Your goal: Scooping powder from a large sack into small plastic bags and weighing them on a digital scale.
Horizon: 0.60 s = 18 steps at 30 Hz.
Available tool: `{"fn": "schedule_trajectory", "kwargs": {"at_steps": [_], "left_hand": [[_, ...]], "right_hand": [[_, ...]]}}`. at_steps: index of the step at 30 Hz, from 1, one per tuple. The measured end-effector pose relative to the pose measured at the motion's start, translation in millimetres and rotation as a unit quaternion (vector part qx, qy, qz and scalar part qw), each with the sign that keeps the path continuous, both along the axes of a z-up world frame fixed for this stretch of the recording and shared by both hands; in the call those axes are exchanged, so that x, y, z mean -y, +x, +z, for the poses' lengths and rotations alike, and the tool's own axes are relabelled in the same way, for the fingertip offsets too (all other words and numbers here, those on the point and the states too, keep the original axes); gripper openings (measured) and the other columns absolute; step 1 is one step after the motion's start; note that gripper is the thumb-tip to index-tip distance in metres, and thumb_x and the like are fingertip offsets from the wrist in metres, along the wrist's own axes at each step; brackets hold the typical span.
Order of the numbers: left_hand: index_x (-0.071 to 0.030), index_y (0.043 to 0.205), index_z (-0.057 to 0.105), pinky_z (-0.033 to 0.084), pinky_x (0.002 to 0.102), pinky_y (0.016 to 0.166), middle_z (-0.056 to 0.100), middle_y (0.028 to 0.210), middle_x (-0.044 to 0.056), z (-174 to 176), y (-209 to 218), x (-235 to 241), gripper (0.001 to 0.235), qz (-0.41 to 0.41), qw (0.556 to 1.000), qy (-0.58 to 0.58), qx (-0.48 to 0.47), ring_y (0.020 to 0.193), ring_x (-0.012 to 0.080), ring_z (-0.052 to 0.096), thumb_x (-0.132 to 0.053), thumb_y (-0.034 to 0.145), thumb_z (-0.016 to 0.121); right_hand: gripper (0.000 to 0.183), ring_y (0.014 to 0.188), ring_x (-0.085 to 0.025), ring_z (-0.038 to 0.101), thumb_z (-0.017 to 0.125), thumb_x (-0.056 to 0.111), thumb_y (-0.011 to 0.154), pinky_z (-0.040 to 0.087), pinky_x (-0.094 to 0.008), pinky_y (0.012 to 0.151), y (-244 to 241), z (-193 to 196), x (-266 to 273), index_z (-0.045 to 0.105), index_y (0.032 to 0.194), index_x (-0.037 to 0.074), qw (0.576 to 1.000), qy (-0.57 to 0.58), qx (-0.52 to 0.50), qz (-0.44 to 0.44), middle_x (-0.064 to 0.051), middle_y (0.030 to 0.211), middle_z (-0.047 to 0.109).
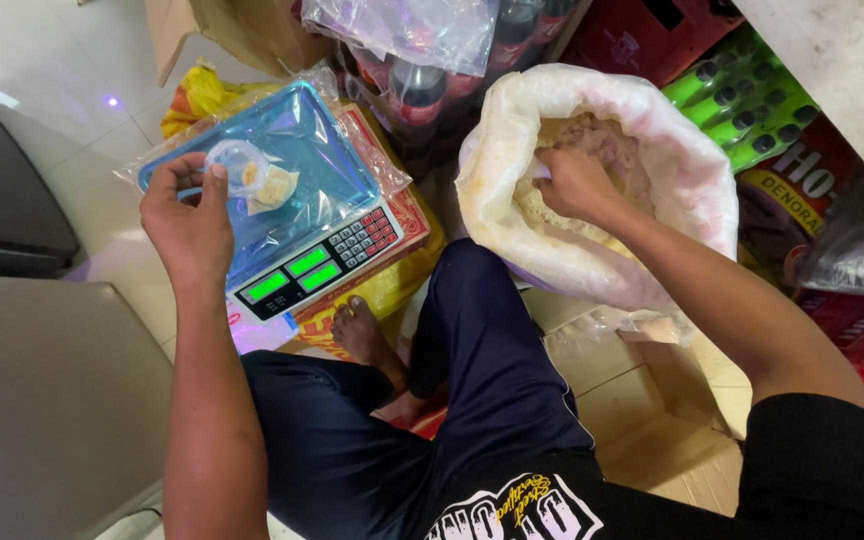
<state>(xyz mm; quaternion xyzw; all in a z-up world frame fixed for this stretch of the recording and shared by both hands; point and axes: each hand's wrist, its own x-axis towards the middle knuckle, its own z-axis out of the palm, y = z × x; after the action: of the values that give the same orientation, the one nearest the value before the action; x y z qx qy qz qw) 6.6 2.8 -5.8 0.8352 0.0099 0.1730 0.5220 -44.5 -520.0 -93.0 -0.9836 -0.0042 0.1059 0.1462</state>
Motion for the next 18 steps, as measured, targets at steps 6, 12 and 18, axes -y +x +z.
{"fn": "schedule_trajectory", "kwargs": {"at_steps": [6, 12, 18], "left_hand": [[-0.003, 0.128, 0.076, 0.062, 0.047, 0.077, 0.069, 0.101, 0.017, 2.7, -1.1, 3.3, 0.011, -0.015, 1.0, 0.007, 0.007, 0.086, 0.0289, 0.077, -0.004, 0.117, 0.076], [-0.004, 0.127, 0.077, 0.062, 0.045, 0.077, 0.07, 0.101, 0.015, 0.1, -1.7, -0.9, 0.012, -0.003, 1.0, 0.01, 0.003, 0.086, 0.0267, 0.076, -0.005, 0.115, 0.078], [-0.007, 0.125, 0.078, 0.063, 0.04, 0.077, 0.072, 0.101, 0.012, -9.0, 3.2, -7.5, 0.012, 0.004, 1.0, 0.008, -0.007, 0.084, 0.0235, 0.077, -0.007, 0.114, 0.08]], "right_hand": [[0.039, 0.112, -0.058, 0.073, 0.07, 0.022, 0.099, 0.058, -0.069, 0.095, -14.8, 39.9, -12.8, 0.074, 0.133, 0.005, 0.999, 0.021, 0.035, -0.006, -0.033, 0.115, 0.075], [0.047, 0.118, -0.062, 0.068, 0.074, 0.019, 0.098, 0.056, -0.069, 0.098, -39.2, 45.3, -0.3, 0.073, 0.14, -0.002, 0.991, 0.115, 0.051, -0.04, -0.038, 0.123, 0.073], [0.051, 0.12, -0.059, 0.069, 0.078, 0.021, 0.095, 0.057, -0.066, 0.098, -68.8, 58.5, 26.7, 0.074, 0.141, 0.001, 0.987, 0.135, 0.043, -0.08, -0.034, 0.126, 0.075]]}}
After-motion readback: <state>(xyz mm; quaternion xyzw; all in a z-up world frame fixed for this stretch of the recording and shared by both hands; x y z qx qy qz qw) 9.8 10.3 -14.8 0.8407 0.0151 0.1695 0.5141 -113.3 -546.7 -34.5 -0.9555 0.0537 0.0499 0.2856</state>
